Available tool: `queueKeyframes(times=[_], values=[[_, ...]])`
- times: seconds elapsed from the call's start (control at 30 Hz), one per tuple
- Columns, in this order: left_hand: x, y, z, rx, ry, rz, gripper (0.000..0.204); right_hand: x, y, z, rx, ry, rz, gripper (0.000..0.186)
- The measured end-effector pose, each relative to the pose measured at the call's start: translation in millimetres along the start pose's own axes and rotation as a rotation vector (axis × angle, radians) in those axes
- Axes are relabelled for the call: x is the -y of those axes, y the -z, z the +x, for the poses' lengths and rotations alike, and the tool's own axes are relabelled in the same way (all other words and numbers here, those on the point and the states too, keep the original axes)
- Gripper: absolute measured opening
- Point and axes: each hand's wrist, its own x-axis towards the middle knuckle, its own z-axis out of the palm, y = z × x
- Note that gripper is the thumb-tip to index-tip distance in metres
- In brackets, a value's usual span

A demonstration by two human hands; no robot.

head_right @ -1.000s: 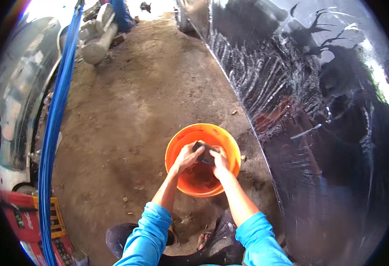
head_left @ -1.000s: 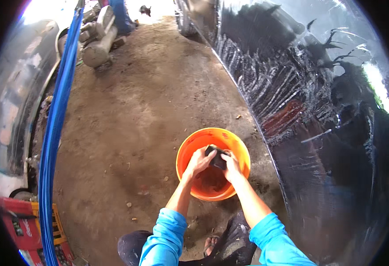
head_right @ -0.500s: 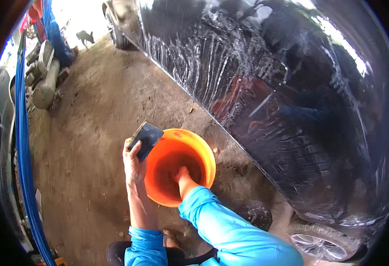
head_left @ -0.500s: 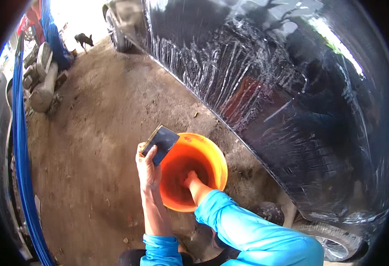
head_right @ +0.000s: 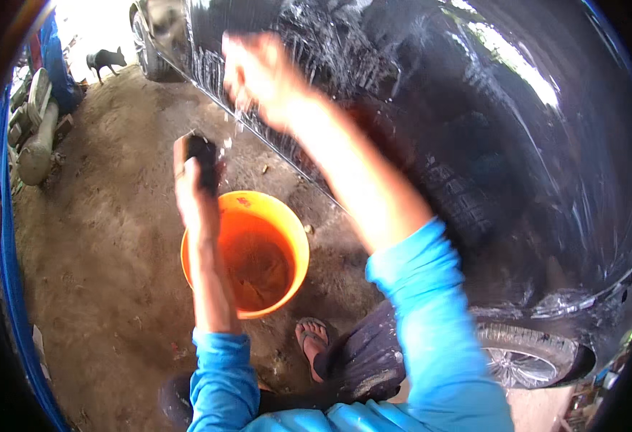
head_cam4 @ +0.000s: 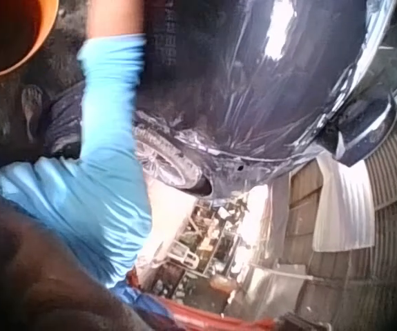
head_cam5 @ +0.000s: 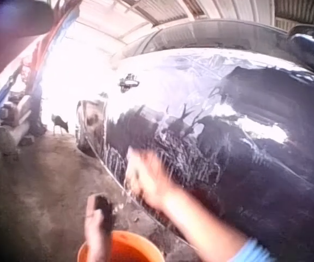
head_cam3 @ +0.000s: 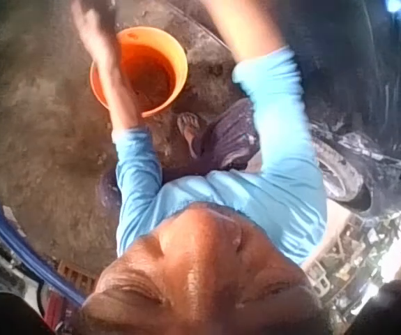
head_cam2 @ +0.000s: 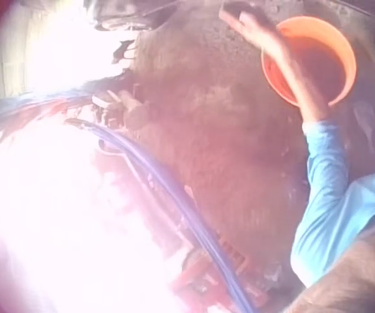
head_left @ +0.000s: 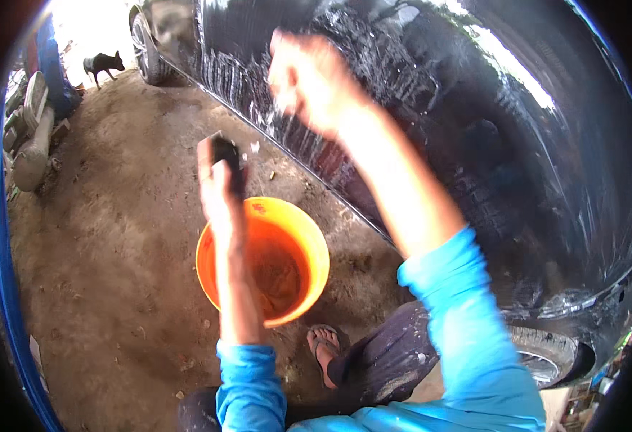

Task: Sanding and polishing a car body panel using a sanding block and water.

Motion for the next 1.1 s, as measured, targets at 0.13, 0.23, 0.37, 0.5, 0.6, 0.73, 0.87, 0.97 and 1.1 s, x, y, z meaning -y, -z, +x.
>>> queueKeyframes(times=[0.13,0.23,0.37,0.5,0.6,0.73,0.87,0.97,1.1], values=[[95.2,-102.0,-36.3,0.251,-0.165,0.334,0.059,163.4,57.5,21.4,0.452,0.012,-1.895,0.052],[138.1,-159.8,-90.8,0.332,-0.252,0.726,0.065,175.9,87.7,-15.5,0.463,0.398,-2.501,0.050],[160.0,-177.9,-203.0,0.501,-0.227,0.527,0.088,173.6,85.9,-45.1,0.519,0.430,-2.696,0.052],[183.3,-167.2,-172.3,0.390,-0.220,0.634,0.094,143.5,95.6,-95.5,0.504,0.310,-2.656,0.071],[181.2,-159.1,-82.3,0.120,-0.183,0.647,0.081,113.2,96.3,-155.5,0.598,-0.015,-2.548,0.074],[182.6,-165.2,-91.3,0.054,-0.105,0.709,0.077,47.9,122.9,-246.6,0.670,-0.160,-2.273,0.058],[188.7,-167.5,-178.0,0.335,-0.076,0.634,0.088,0.1,142.1,-309.9,0.493,-0.127,-1.968,0.041],[191.3,-150.7,-62.0,-0.030,-0.087,0.716,0.069,-3.7,135.5,-329.5,0.339,-0.129,-1.787,0.034],[192.6,-137.8,-37.1,-0.049,-0.056,0.743,0.070,-25.6,137.0,-342.2,0.098,-0.796,-1.200,0.035]])
